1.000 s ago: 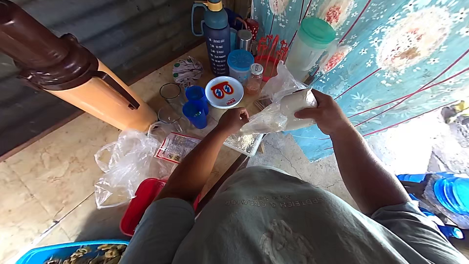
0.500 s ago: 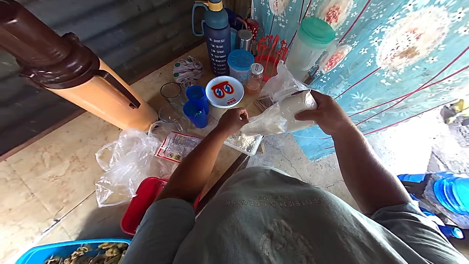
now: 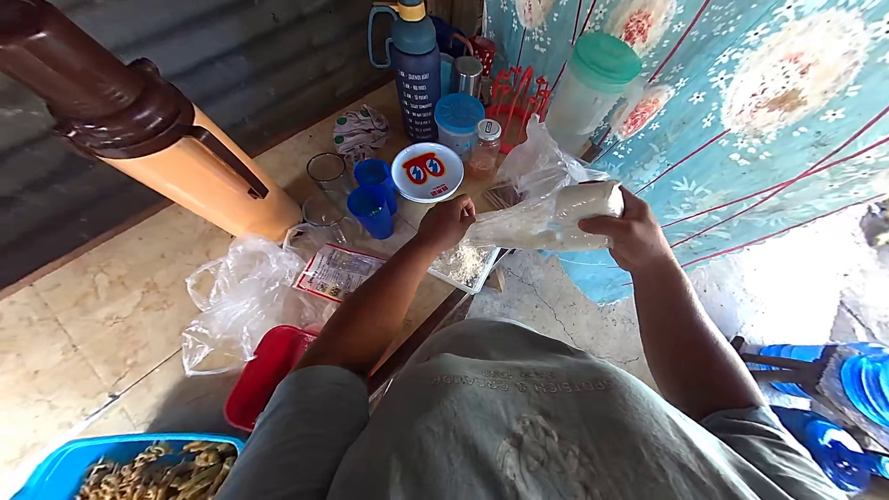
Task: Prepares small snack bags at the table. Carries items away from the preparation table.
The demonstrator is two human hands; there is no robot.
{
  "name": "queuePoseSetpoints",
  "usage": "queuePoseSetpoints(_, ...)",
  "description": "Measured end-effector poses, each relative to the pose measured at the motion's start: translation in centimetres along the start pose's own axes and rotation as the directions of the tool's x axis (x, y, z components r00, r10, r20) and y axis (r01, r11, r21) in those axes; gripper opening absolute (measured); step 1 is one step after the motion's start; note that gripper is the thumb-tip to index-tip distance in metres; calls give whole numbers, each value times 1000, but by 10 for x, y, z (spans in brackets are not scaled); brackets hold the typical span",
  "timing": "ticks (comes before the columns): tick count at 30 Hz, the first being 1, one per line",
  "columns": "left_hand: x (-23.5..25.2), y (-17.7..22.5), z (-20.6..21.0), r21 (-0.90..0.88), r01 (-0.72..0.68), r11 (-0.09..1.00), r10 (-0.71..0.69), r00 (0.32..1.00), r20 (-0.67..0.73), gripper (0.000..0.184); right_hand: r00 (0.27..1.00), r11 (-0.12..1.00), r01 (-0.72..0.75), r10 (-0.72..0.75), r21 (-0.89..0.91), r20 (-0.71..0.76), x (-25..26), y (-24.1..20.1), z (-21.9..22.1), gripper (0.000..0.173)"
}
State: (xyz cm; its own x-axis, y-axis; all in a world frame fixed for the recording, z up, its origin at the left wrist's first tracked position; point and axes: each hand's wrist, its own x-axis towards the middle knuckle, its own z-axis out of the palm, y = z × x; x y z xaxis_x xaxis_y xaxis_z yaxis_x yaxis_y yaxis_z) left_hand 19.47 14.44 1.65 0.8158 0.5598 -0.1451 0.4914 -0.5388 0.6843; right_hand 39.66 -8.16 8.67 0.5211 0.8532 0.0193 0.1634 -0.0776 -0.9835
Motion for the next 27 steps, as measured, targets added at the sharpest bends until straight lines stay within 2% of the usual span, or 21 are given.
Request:
queuePoseSetpoints(4, 1, 21, -1, 68, -39, 997, 38, 999, 6, 21, 996, 972, -32, 49, 235, -68, -8, 51, -24, 52)
queuePoseSetpoints(6, 2, 35, -4, 106, -55, 993, 53, 998, 25, 20, 996, 917, -27, 60, 397, -71, -6, 87, -35, 51)
queuePoseSetpoints(8, 6, 48, -3, 165, -90, 982, 83, 995, 52, 20, 997, 859, -31, 64, 512, -48, -2, 120, -42, 59)
queuePoseSetpoints(12, 12, 73, -4, 299, -131, 945, 112, 990, 80, 19, 993, 726, -89, 118, 682, 4, 3, 159, -44, 64)
queuePoseSetpoints(15, 9, 93, -11, 321, -82, 943, 69, 996, 51, 19, 983, 659, -169, 170, 733, 74, 7, 163, -43, 62)
queuePoseSetpoints(19, -21, 105, -29, 320, -22, 947, 29, 999, -17, 17, 958, 612, -284, 154, 738, 241, 18, 149, -34, 49)
queuePoseSetpoints(23, -85, 98, -52, 288, 121, 950, -83, 986, -142, 17, 896, 621, -378, 59, 687, 439, 30, 126, 1, 48)
queuePoseSetpoints(27, -163, 68, -73, 221, 239, 946, -162, 934, -318, 16, 828, 677, -432, 36, 595, 560, 31, 89, 58, 42)
